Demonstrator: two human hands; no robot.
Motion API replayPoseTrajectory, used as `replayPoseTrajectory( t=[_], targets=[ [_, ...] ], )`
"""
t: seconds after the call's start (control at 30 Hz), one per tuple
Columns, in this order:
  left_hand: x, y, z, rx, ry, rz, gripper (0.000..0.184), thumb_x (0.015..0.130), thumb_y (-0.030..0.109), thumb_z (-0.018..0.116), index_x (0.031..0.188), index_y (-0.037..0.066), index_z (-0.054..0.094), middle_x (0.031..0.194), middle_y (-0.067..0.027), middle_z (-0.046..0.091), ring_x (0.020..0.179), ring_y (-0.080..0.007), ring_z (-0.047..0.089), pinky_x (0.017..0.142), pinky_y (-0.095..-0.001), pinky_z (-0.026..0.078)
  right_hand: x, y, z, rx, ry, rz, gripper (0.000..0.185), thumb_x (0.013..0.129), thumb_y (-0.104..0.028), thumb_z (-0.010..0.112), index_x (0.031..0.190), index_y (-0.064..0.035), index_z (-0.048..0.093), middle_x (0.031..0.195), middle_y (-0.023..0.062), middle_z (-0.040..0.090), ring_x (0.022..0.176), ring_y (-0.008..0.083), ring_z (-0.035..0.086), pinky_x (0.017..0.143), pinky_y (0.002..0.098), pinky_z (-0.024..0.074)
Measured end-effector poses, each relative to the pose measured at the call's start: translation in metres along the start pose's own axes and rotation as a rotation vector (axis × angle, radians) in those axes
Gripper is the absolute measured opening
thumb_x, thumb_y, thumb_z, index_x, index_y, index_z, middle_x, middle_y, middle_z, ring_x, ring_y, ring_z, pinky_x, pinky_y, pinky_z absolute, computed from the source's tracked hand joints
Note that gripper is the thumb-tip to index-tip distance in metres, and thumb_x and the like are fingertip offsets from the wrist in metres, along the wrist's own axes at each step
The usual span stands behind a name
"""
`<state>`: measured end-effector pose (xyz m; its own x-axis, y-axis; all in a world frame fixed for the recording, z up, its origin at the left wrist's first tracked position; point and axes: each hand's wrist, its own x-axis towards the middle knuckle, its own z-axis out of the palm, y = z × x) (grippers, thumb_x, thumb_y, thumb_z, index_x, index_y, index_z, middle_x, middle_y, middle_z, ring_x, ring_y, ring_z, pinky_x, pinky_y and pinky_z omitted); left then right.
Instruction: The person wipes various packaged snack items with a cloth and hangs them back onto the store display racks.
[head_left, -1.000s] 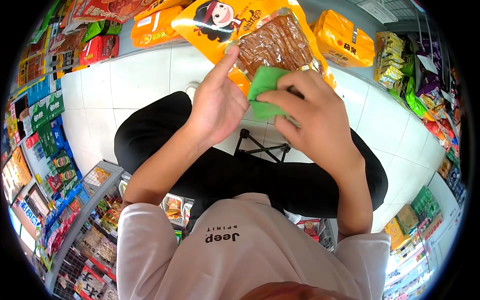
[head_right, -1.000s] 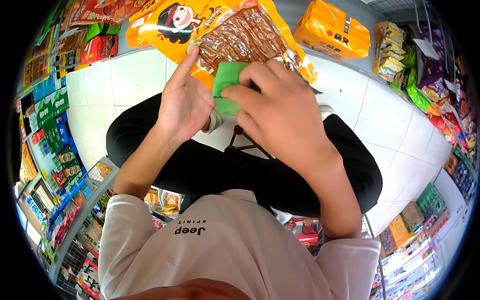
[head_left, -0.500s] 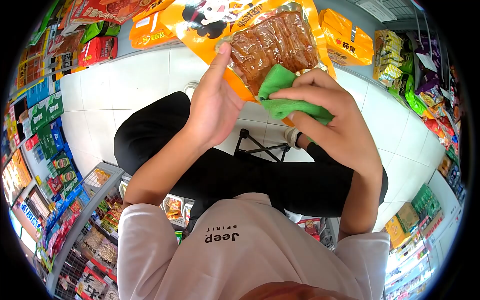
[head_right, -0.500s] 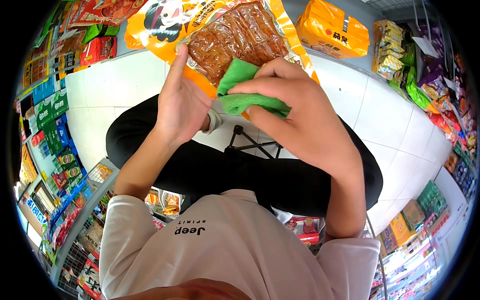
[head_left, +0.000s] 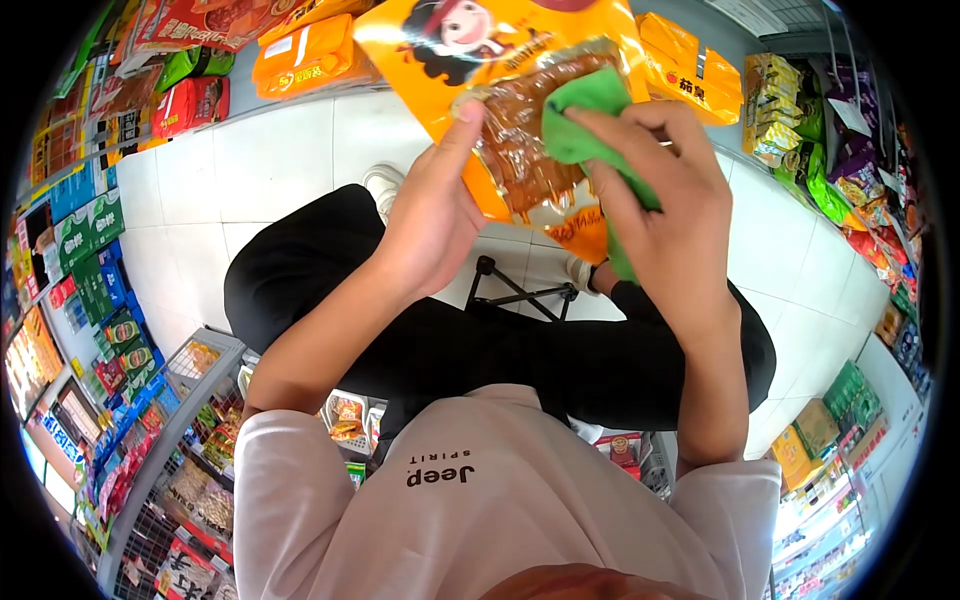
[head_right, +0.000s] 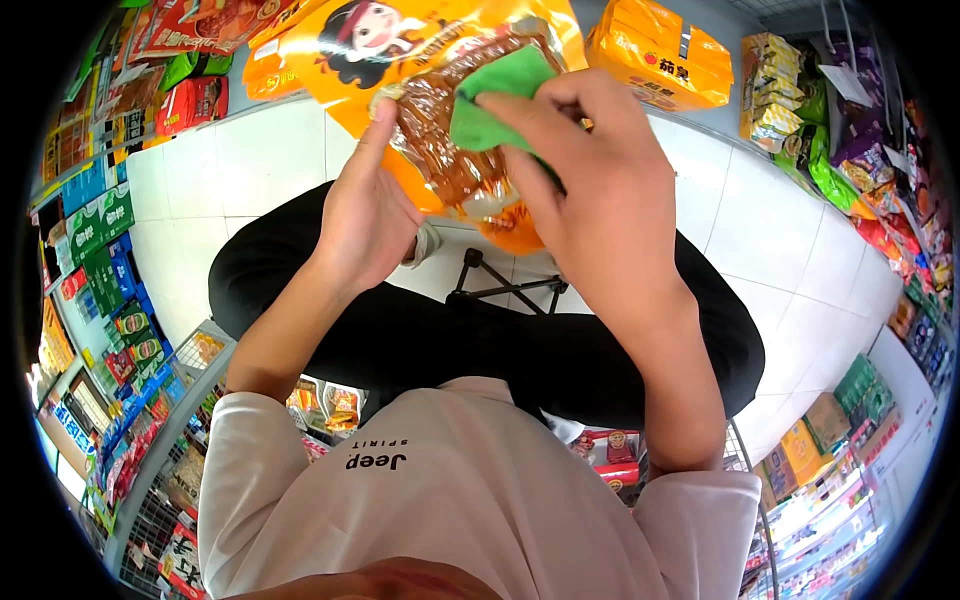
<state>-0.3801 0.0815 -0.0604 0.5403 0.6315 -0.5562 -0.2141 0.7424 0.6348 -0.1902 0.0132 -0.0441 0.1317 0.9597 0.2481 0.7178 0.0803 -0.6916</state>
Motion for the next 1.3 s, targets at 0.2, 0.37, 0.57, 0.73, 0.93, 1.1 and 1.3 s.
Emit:
replayPoseTrajectory(
  t=[0.2, 0.37, 0.57, 0.73, 0.93, 1.1, 1.3],
  targets=[
    [-0.003, -0.015, -0.009, 0.06, -0.001, -0.029, 0.062, 0.113, 0.05, 0.045, 0.151, 0.001, 0.047, 0.144, -0.0128, 0.06, 0.134, -0.0221, 0.059, 0.116, -0.0428, 0.046, -0.006, -0.009, 0.011, 0.039, -0.128, -0.18, 0.037, 0.075, -0.003, 0.079, 0.111, -0.0124, 0.08, 0.096, 0.0067, 0.06, 0.085, 0.0243, 0.064, 0.071, 0.0368, 0.0547],
    [-0.004, -0.017, 0.002, 0.081, 0.052, 0.04, 0.062, 0.114, 0.05, 0.043, 0.146, -0.002, 0.053, 0.137, -0.0116, 0.065, 0.125, -0.0184, 0.064, 0.111, -0.0364, 0.049, 0.0, 0.006, 0.007, -0.05, 0.028, -0.045, 0.039, 0.078, -0.002, 0.078, 0.116, -0.01, 0.077, 0.097, 0.0078, 0.06, 0.085, 0.0256, 0.065, 0.073, 0.0372, 0.0548],
    [-0.003, -0.019, -0.005, 0.121, 0.008, 0.082, 0.063, 0.114, 0.052, 0.041, 0.144, -0.001, 0.057, 0.139, -0.0107, 0.064, 0.126, -0.0166, 0.062, 0.111, -0.0345, 0.048, -0.01, -0.01, 0.011, 0.108, -0.187, -0.149, 0.041, 0.079, -0.004, 0.081, 0.119, -0.0087, 0.076, 0.102, 0.008, 0.059, 0.086, 0.0274, 0.065, 0.076, 0.0388, 0.0552],
    [0.0, -0.016, 0.001, 0.068, 0.106, 0.077, 0.064, 0.113, 0.054, 0.042, 0.146, 0.0, 0.054, 0.14, -0.0099, 0.064, 0.132, -0.0156, 0.058, 0.114, -0.0354, 0.046, -0.004, 0.0, 0.011, 0.078, -0.056, -0.028, 0.04, 0.08, -0.002, 0.078, 0.12, -0.0078, 0.076, 0.1, 0.0109, 0.06, 0.087, 0.0289, 0.065, 0.076, 0.0396, 0.0551],
    [-0.002, -0.013, 0.001, 0.013, 0.073, 0.061, 0.064, 0.112, 0.054, 0.044, 0.146, 0.001, 0.054, 0.141, -0.0103, 0.064, 0.13, -0.0166, 0.062, 0.115, -0.0368, 0.046, -0.005, 0.004, 0.007, -0.084, 0.019, -0.057, 0.037, 0.083, -0.003, 0.077, 0.119, -0.0079, 0.076, 0.1, 0.0121, 0.06, 0.086, 0.0297, 0.066, 0.075, 0.0396, 0.0556],
    [-0.002, -0.018, -0.005, 0.03, 0.115, 0.025, 0.064, 0.111, 0.055, 0.047, 0.144, 0.001, 0.056, 0.14, -0.0119, 0.066, 0.127, -0.0176, 0.065, 0.112, -0.0371, 0.05, -0.006, 0.002, 0.009, -0.014, -0.054, 0.009, 0.033, 0.087, -0.007, 0.075, 0.12, -0.0083, 0.075, 0.1, 0.0121, 0.06, 0.087, 0.0297, 0.066, 0.073, 0.0404, 0.0548],
    [-0.003, -0.019, -0.008, -0.025, 0.115, -0.019, 0.063, 0.111, 0.055, 0.048, 0.141, 0.0, 0.059, 0.137, -0.0128, 0.068, 0.124, -0.0178, 0.067, 0.11, -0.0368, 0.052, -0.003, 0.009, 0.001, -0.152, 0.028, -0.031, 0.031, 0.088, -0.006, 0.074, 0.118, -0.0038, 0.074, 0.101, 0.0134, 0.061, 0.086, 0.0326, 0.065, 0.075, 0.0408, 0.0549]
  ],
)
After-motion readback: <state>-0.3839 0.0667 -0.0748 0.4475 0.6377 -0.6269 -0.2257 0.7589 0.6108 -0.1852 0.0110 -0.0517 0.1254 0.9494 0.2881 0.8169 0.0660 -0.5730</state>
